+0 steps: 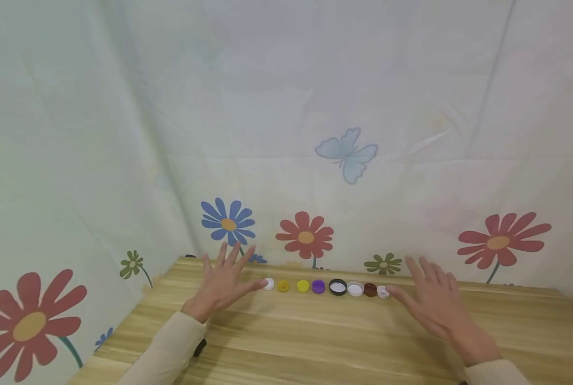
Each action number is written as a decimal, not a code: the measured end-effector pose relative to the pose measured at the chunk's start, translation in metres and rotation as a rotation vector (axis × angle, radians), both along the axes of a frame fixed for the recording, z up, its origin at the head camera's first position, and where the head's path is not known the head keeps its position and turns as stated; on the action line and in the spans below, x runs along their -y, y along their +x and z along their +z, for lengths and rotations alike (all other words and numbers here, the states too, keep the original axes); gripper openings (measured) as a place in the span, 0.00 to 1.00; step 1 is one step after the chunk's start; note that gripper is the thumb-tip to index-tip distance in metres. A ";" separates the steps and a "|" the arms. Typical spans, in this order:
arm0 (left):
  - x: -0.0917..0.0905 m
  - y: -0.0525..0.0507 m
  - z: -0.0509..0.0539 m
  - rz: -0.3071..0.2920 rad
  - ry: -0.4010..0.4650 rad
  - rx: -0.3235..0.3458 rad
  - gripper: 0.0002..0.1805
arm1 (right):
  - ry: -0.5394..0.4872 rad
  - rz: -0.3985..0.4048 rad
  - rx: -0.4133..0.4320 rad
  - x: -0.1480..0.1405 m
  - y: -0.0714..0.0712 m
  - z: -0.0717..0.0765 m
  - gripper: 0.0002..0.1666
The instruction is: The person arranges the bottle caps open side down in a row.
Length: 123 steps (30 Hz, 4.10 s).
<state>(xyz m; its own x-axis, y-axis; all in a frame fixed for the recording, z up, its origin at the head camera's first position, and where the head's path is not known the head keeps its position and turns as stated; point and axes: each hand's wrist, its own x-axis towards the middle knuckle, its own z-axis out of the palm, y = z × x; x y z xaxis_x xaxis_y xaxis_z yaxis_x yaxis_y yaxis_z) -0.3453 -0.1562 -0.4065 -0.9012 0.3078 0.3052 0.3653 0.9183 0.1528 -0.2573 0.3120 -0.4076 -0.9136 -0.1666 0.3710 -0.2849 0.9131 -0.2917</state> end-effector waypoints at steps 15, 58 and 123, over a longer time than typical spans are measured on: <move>-0.008 -0.002 0.014 -0.048 0.109 -0.098 0.52 | -0.214 0.154 -0.062 0.044 -0.016 0.017 0.51; -0.005 -0.010 0.013 -0.109 0.544 0.023 0.47 | -0.465 0.286 0.073 0.181 -0.061 0.007 0.49; -0.005 -0.025 -0.022 -0.206 0.723 0.205 0.33 | -0.560 0.319 0.193 0.240 -0.100 -0.018 0.30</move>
